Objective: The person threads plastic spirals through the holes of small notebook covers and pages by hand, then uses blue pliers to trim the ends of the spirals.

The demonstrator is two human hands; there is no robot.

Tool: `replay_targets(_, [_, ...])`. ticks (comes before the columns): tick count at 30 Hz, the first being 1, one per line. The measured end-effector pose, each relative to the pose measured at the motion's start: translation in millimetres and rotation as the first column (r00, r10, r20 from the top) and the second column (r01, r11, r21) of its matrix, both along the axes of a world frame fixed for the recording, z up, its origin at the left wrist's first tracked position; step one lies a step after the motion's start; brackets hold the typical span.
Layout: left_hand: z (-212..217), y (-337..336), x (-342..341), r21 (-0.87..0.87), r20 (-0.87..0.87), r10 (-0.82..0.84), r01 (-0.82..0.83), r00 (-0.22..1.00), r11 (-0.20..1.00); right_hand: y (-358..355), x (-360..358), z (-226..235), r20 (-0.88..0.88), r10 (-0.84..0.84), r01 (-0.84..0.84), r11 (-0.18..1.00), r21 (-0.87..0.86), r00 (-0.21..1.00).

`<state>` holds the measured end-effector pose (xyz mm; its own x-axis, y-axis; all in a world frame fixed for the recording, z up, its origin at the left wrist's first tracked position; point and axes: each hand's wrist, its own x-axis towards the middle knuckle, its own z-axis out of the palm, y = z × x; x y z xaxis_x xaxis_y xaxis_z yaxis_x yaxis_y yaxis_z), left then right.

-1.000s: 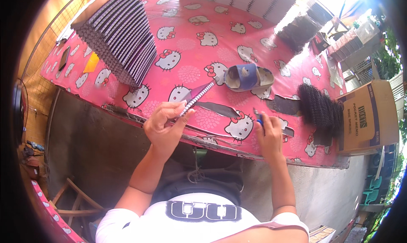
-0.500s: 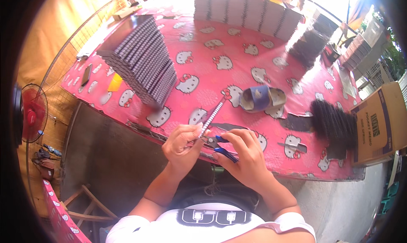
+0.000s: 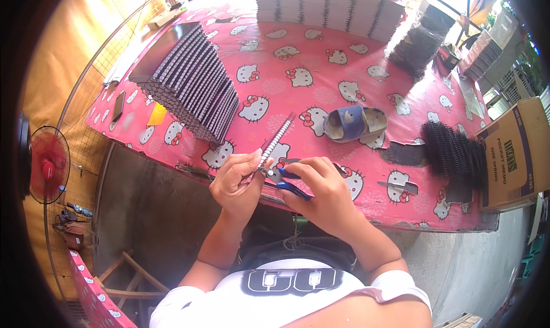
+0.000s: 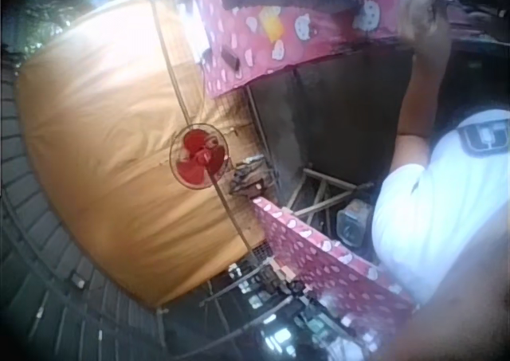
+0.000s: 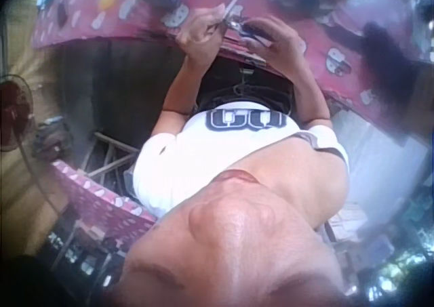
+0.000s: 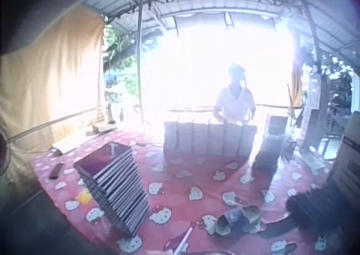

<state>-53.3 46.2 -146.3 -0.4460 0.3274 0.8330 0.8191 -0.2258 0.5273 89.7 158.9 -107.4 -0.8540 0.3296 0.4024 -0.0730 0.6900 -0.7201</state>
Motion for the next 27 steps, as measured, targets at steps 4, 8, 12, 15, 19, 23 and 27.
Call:
replay_targets(4, [6.4, 1.3, -4.0, 0.063, -0.132, -0.037, 0.046, 0.991, 0.997, 42.1, -4.1, -14.6, 0.001, 0.618, -0.097, 0.124, -0.987, 0.786])
replay_targets(8, [50.7, 5.5, -23.6, 0.023, -0.236, 0.038, -0.034, 0.971, 0.999, 21.2, -17.9, -21.6, -0.199, 0.434, -0.246, 0.054, -0.968, 0.878])
replay_targets(12, [149.5, 3.6, -91.1, 0.452, 0.350, 0.049, -0.214, 0.935, 0.866, 36.8, -12.0, -19.6, -0.386, 0.319, -0.373, -0.103, -0.922, 0.865])
replay_targets(15, [173.1, -24.6, -167.7, 0.267, 0.562, 0.222, -0.429, 0.797, 0.863, 28.3, -19.4, -14.8, -0.482, 0.273, -0.455, -0.161, -0.876, 0.832])
replay_targets(19, [130.4, -20.5, -211.2, 0.133, 0.599, 0.285, -0.444, 0.748, 0.886, 30.6, -28.8, -16.5, -0.315, 0.337, -0.384, 0.158, -0.910, 0.887])
replay_targets(23, [130.7, -18.2, -207.0, 0.196, 0.620, 0.149, -0.337, 0.770, 0.921, 44.8, -56.5, -2.5, -0.004, 0.344, -0.234, 0.631, -0.740, 0.939])
replay_targets(27, [137.1, -23.8, -206.9, 0.127, 0.632, 0.172, -0.320, 0.755, 0.939, 43.4, -100.7, 40.2, 0.085, 0.181, -0.172, 0.980, -0.098, 0.980])
